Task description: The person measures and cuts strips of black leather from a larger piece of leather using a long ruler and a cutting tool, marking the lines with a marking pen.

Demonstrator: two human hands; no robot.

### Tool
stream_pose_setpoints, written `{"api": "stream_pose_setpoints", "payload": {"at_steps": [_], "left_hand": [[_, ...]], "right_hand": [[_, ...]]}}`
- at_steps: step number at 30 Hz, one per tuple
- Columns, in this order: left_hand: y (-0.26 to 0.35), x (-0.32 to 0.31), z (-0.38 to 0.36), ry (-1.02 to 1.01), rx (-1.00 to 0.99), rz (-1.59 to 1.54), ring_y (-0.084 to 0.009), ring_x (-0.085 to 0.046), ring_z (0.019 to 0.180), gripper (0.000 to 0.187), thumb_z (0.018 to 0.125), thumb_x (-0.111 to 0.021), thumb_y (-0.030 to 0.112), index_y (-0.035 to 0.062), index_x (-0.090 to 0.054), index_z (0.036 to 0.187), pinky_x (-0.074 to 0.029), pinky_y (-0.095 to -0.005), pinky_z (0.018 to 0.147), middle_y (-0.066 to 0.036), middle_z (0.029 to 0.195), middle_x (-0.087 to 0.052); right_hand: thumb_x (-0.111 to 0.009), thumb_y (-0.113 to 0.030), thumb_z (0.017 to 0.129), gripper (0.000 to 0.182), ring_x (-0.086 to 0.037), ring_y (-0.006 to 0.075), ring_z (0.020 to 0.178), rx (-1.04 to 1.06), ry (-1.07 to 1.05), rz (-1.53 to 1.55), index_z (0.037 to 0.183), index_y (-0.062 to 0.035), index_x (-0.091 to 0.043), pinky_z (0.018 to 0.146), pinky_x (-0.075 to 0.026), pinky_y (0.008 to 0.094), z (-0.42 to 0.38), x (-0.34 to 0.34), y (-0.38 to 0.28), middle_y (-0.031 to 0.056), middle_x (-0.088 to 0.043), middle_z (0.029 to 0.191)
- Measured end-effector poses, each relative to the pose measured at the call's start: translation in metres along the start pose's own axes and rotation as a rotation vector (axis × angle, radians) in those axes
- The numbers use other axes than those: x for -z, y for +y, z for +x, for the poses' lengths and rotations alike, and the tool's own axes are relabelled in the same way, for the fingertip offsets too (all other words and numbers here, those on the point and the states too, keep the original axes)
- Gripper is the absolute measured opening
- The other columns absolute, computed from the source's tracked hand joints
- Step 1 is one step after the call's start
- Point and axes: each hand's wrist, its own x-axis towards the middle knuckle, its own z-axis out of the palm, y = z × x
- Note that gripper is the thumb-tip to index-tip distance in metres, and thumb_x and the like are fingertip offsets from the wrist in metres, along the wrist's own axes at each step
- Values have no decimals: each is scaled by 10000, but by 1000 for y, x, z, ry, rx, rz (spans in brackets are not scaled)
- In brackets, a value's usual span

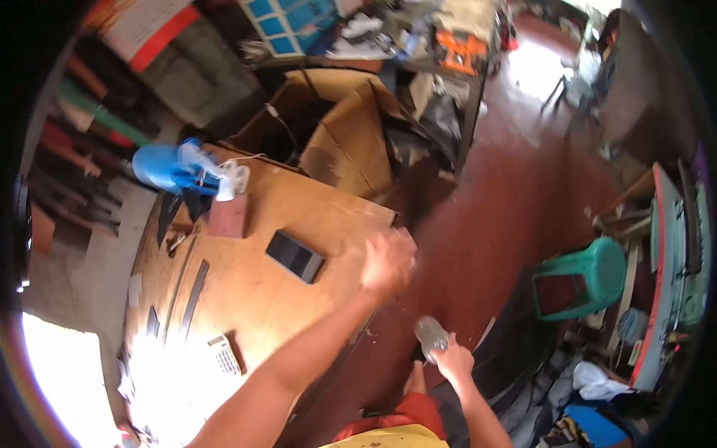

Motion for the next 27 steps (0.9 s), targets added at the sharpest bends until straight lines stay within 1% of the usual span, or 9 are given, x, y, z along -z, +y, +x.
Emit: {"api": "stream_pose_setpoints", "payload": {"at_steps": [2, 5, 10, 16, 18, 22, 24, 25, 27], "left_hand": [[42, -5, -86, 146, -232, -255, -376, -447, 1266, 353, 882, -616, 256, 60, -564, 1172, -374, -562, 1013, -175, 1324, -505], [74, 28, -226, -111, -224, -597, -318, -495, 1200, 304, 872, -651, 254, 62, -605, 1104, -420, -437, 990, -134, 1234, -559], [51, 54, -504, -322, 186, -630, -316, -625, 1039, 251, 887, -652, 298, 84, -660, 1019, -497, -451, 911, -121, 1008, -673], [112, 138, -761, -235, 767, -579, -279, -663, 807, 222, 808, -752, 267, 100, -621, 741, -540, -412, 745, -56, 773, -665], [148, 163, -786, -105, 967, -626, -307, -656, 915, 174, 804, -737, 265, 117, -661, 857, -547, -401, 776, -85, 868, -672], [200, 154, -814, 431, 1174, -508, -334, -509, 1281, 636, 828, -760, 222, 77, -503, 1391, -450, -431, 1043, -148, 1385, -544], [214, 160, -822, 579, 1336, -439, -347, -443, 1363, 813, 808, -795, 215, 76, -369, 1486, -398, -470, 1103, -174, 1472, -462], [219, 163, -825, 629, 1411, -410, -347, -443, 1363, 813, 808, -795, 215, 76, -369, 1486, -398, -470, 1103, -174, 1472, -462], [224, 172, -849, 1021, 1403, -376, -359, -444, 1367, 949, 740, -861, 219, 87, -309, 1501, -388, -494, 1114, -174, 1474, -455]], "right_hand": [[-698, -454, 773, 759, -700, 411, 900, -3, 49, -202, 1364, -5, -540, 815, -554, 497, -35, -10, 17, 230, -720, 944], [-666, -426, 794, 662, -719, 359, 863, 47, 85, -392, 1278, 23, -608, 776, -571, 465, -90, -21, 34, 204, -729, 897], [-670, -372, 771, 425, -726, 353, 790, 286, 124, -538, 978, -3, -712, 732, -573, 466, -177, -66, 10, 176, -731, 812], [-644, -370, 788, 609, -735, 321, 737, 982, -247, -881, 1247, 27, -591, 624, -580, 450, -304, -163, -90, 182, -721, 753], [-621, -469, 813, 562, -730, 328, 730, 1174, -282, -1019, 1228, -92, -644, 645, -572, 476, -320, -205, -116, 166, -729, 793], [-697, -430, 777, 519, -725, 286, 680, 1696, -337, -1120, 1179, -101, -684, 596, -574, 415, -396, -265, -182, 142, -723, 793], [-746, -420, 769, 620, -712, 363, 894, 1740, -581, -1109, 1308, -160, -586, 788, -557, 484, -489, -269, -220, 199, -721, 959], [-740, -325, 780, 428, -700, 355, 832, 1938, -557, -1005, 1162, -145, -677, 749, -549, 470, -529, -270, -230, 186, -698, 861], [-752, -309, 768, 444, -695, 357, 821, 2084, -652, -1002, 1173, -142, -674, 737, -548, 463, -583, -289, -246, 168, -699, 856]]}}
